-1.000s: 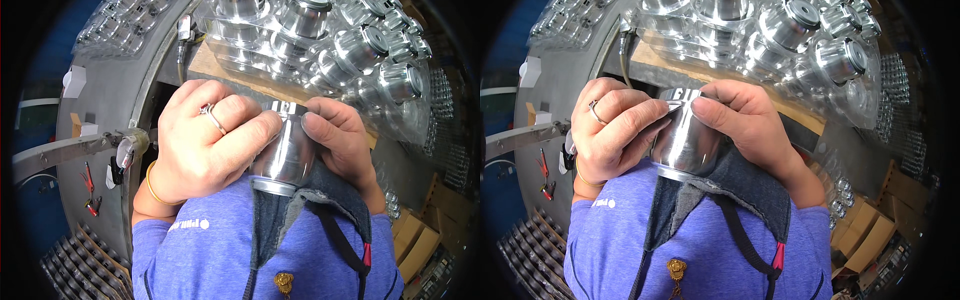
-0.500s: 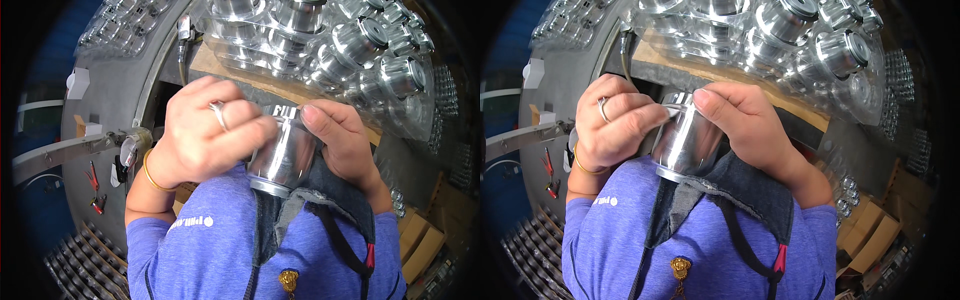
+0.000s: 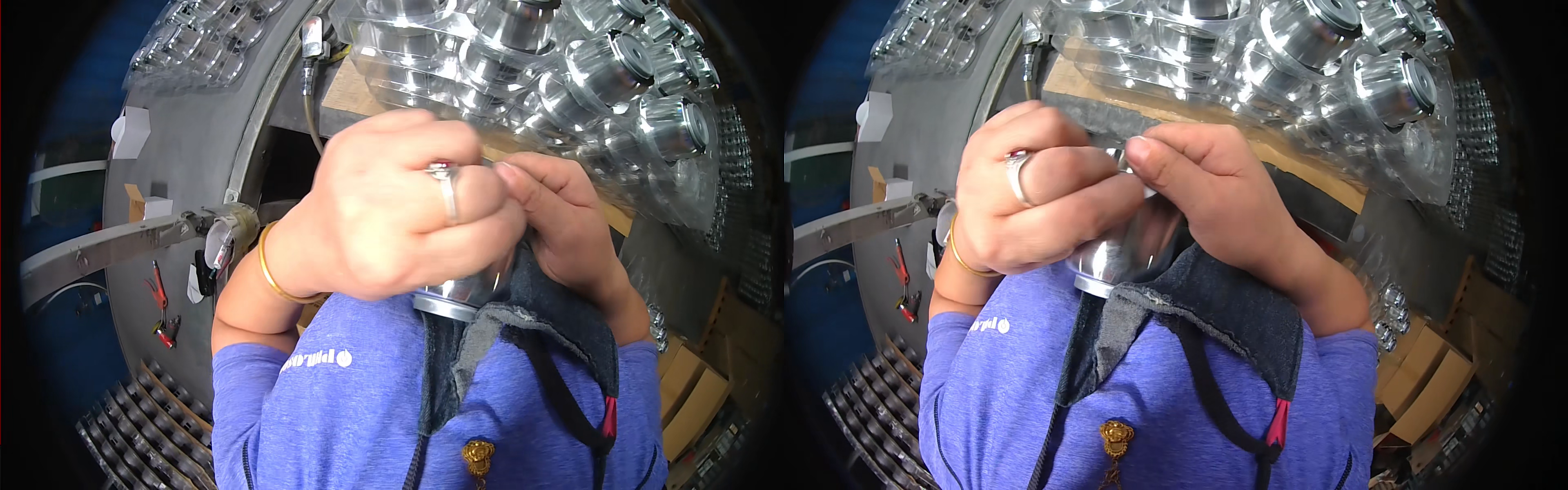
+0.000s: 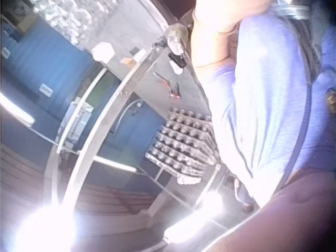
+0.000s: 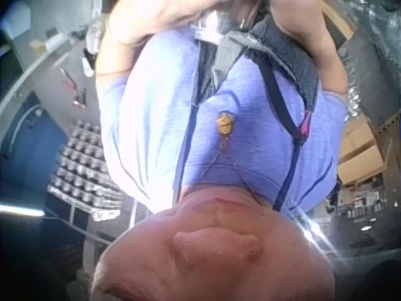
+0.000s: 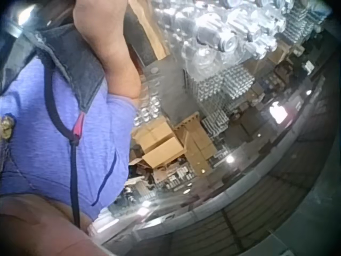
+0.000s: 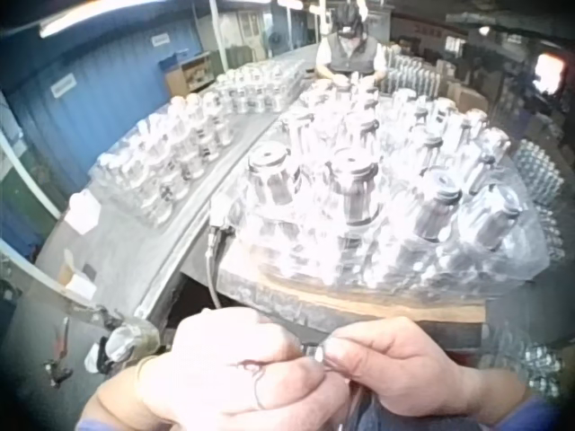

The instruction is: The person assembles cylindrical metal components by hand, taking them from plastic trays and cardboard boxes and fitting them together.

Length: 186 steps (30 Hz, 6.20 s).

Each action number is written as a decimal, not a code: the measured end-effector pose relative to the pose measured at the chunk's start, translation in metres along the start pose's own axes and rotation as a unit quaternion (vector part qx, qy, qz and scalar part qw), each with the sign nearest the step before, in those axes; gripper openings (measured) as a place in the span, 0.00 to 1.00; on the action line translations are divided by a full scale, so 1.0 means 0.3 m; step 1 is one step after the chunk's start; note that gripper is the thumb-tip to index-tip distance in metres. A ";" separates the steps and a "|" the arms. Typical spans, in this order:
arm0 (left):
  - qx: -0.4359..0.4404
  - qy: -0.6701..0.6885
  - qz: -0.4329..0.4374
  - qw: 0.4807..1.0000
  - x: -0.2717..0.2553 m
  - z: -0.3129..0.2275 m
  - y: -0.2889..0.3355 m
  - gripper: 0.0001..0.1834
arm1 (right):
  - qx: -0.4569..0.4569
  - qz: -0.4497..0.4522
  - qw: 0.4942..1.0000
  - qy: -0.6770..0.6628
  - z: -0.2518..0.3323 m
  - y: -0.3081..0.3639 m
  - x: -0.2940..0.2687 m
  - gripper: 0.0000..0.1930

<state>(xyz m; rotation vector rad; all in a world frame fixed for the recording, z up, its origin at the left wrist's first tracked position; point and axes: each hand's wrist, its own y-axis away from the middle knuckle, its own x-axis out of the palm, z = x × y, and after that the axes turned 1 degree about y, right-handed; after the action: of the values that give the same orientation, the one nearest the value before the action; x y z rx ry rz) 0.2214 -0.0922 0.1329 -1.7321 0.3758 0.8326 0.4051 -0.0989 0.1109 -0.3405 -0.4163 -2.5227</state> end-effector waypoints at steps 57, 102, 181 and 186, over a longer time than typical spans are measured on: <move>-0.033 0.066 0.041 0.996 -0.049 0.061 0.086 0.11 | 0.036 -0.033 0.997 -0.065 -0.008 0.000 0.037 0.13; -0.051 0.104 0.075 0.990 -0.013 0.137 0.047 0.10 | 0.049 -0.018 0.992 -0.111 -0.010 -0.037 -0.030 0.13; -0.001 0.029 0.044 0.999 -0.064 -0.029 0.053 0.10 | 0.045 0.043 0.996 -0.057 -0.013 0.019 0.044 0.14; 0.018 0.066 0.051 0.996 -0.069 -0.010 0.039 0.09 | 0.041 0.032 0.997 -0.052 -0.003 0.037 0.065 0.14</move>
<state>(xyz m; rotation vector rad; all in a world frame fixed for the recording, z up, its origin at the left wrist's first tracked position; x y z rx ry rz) 0.2006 -0.1022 0.1395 -1.7510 0.5687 0.7826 0.3951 -0.1175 0.1188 -0.4489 -0.5387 -2.4255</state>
